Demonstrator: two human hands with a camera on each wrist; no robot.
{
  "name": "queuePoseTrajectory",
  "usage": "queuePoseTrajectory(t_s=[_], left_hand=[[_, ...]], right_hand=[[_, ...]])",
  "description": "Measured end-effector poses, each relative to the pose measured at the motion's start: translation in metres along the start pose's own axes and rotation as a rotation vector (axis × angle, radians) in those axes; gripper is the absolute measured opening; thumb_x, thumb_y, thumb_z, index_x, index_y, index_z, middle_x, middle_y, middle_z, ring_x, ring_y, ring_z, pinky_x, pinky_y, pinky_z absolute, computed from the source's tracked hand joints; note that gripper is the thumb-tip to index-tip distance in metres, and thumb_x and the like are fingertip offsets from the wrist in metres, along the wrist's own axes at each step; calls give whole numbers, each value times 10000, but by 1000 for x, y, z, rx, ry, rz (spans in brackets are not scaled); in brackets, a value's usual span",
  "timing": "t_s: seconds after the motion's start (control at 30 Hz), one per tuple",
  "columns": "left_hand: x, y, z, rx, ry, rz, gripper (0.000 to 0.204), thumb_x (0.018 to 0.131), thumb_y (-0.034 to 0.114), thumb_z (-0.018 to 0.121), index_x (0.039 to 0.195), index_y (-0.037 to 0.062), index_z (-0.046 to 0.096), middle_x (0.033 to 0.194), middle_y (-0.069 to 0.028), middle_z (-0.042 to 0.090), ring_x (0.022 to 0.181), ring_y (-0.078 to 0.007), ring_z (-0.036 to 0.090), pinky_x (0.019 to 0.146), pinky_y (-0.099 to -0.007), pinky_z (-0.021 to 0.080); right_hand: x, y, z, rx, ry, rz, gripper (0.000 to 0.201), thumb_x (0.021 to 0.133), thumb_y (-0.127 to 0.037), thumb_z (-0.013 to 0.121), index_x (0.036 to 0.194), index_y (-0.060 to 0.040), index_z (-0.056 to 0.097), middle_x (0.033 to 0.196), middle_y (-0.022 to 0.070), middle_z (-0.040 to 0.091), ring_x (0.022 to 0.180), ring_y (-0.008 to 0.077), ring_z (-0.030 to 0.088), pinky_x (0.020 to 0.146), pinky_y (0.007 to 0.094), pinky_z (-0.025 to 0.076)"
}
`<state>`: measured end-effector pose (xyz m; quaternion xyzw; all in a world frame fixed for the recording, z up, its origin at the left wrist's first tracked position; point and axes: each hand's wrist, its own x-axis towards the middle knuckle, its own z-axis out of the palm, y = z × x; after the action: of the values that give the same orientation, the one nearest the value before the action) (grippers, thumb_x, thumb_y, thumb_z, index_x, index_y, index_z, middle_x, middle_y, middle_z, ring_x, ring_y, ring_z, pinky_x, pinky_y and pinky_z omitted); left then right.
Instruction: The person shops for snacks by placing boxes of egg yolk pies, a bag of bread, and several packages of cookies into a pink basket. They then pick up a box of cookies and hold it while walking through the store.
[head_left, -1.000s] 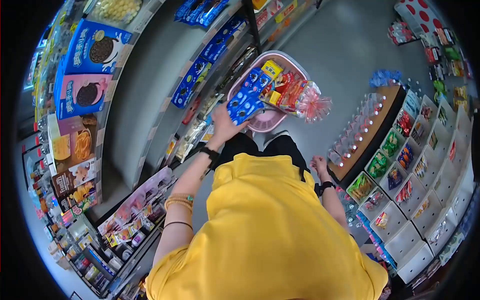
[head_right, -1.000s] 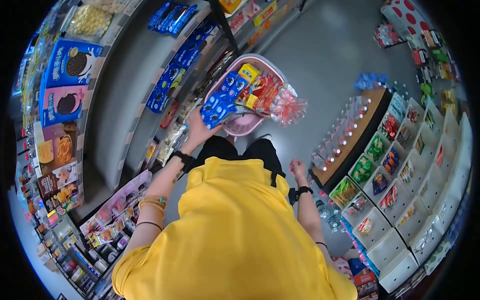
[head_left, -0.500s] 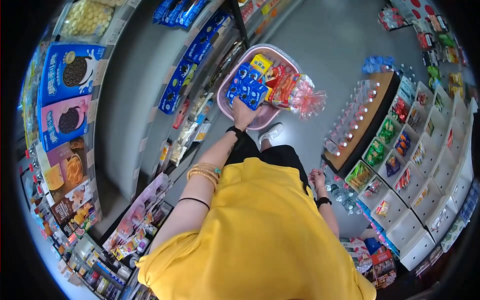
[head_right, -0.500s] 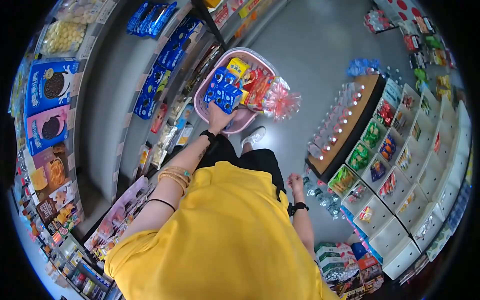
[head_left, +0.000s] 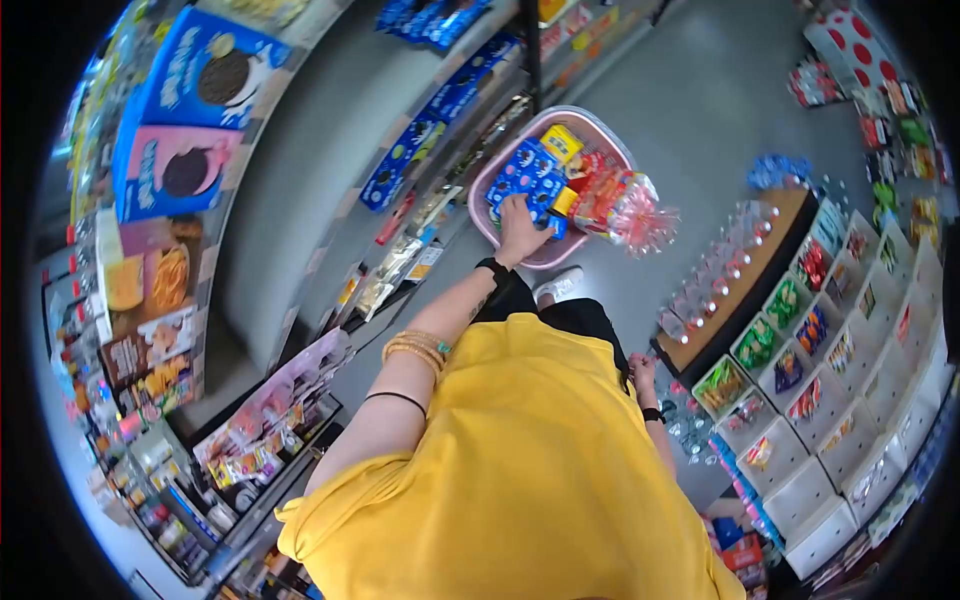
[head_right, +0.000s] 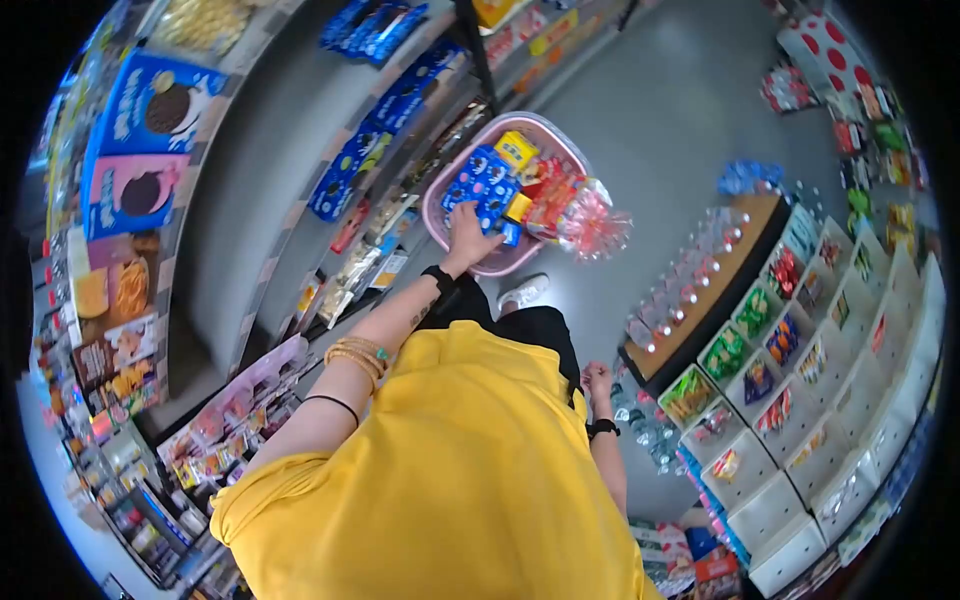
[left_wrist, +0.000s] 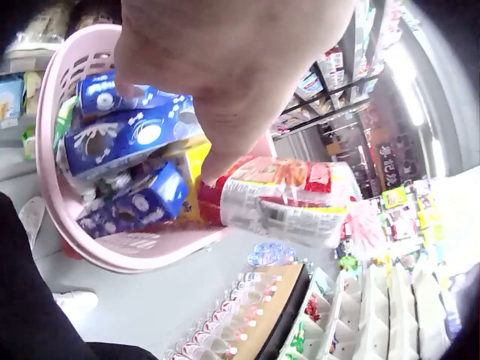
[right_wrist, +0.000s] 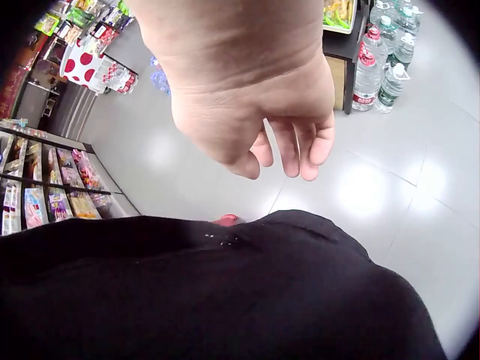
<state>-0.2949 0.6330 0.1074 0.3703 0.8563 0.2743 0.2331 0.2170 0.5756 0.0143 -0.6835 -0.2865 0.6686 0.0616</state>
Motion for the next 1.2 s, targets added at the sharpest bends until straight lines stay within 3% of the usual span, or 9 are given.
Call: queuePoseTrajectory(t_s=[0.2, 0.33, 0.37, 0.53, 0.77, 0.83, 0.93, 1.07, 1.2], left_hand=[[-12, 21, -145, 160, 403, 444, 531, 743, 143, 717, 1221, 26, 516, 1302, -188, 492, 1257, -388, 431, 1046, -493, 338], [-6, -31, -208, 336, 553, 286, 593, 802, 235, 683, 1310, 13, 473, 1365, -203, 458, 1308, -379, 380, 1046, -524, 317], [-6, -39, -219, 450, 558, 148, 620, 838, 305, 665, 1327, -10, 450, 1283, -220, 530, 1212, -413, 475, 1007, -518, 371], [5, -59, -267, 297, 158, -248, 692, 843, 518, 651, 1263, -20, 537, 1139, -235, 647, 1036, -403, 623, 924, -443, 472], [22, -95, -280, -178, -62, -266, 842, 764, 549, 738, 1332, -22, 495, 1290, -182, 595, 1189, -302, 571, 1020, -370, 425], [17, -66, -292, -265, -157, -330, 805, 764, 533, 751, 1300, -22, 522, 1249, -160, 604, 1140, -274, 573, 1000, -361, 426], [22, -75, -290, -37, -36, -158, 732, 780, 570, 718, 1210, -11, 605, 1127, -156, 662, 1003, -262, 628, 918, -358, 467], [29, -85, -289, -84, -112, -277, 787, 744, 585, 739, 1235, -13, 595, 1153, -161, 657, 1020, -266, 627, 929, -369, 466], [34, -127, -268, -123, -18, -174, 766, 715, 569, 765, 1186, -18, 627, 1110, -159, 675, 975, -267, 642, 895, -367, 482]], right_hand=[[26, -42, 29, -27, -26, -25, 107, 919, -137, 598, 994, -60, 594, 768, 16, 603, 603, 101, 566, 498, 234, 425], [52, -63, 45, -43, -58, -25, 135, 934, -181, 607, 1007, -72, 573, 775, 32, 616, 616, 132, 604, 505, 251, 443], [56, -71, 50, -42, -60, -23, 142, 936, -191, 609, 1010, -77, 567, 776, 36, 619, 618, 141, 612, 506, 255, 447], [60, -92, 63, -100, -99, -90, 140, 931, -191, 584, 1028, -90, 573, 786, 38, 622, 646, 147, 615, 512, 270, 449], [61, -77, 63, -86, -46, -78, 142, 914, -200, 605, 980, -75, 592, 789, 44, 623, 644, 143, 600, 537, 272, 456], [53, -76, 65, -91, -23, -72, 140, 903, -200, 617, 952, -70, 598, 779, 37, 616, 640, 140, 589, 546, 272, 454], [50, -63, 65, -88, -3, -70, 124, 884, -184, 626, 904, -63, 604, 754, 21, 598, 632, 127, 561, 560, 270, 447], [52, -55, 69, -33, -10, -70, 89, 866, -145, 615, 859, -57, 602, 731, 6, 574, 627, 110, 523, 574, 267, 440], [38, -67, 87, 94, -31, -108, 84, 865, -131, 627, 853, -53, 601, 733, 5, 572, 628, 110, 518, 589, 272, 449]])
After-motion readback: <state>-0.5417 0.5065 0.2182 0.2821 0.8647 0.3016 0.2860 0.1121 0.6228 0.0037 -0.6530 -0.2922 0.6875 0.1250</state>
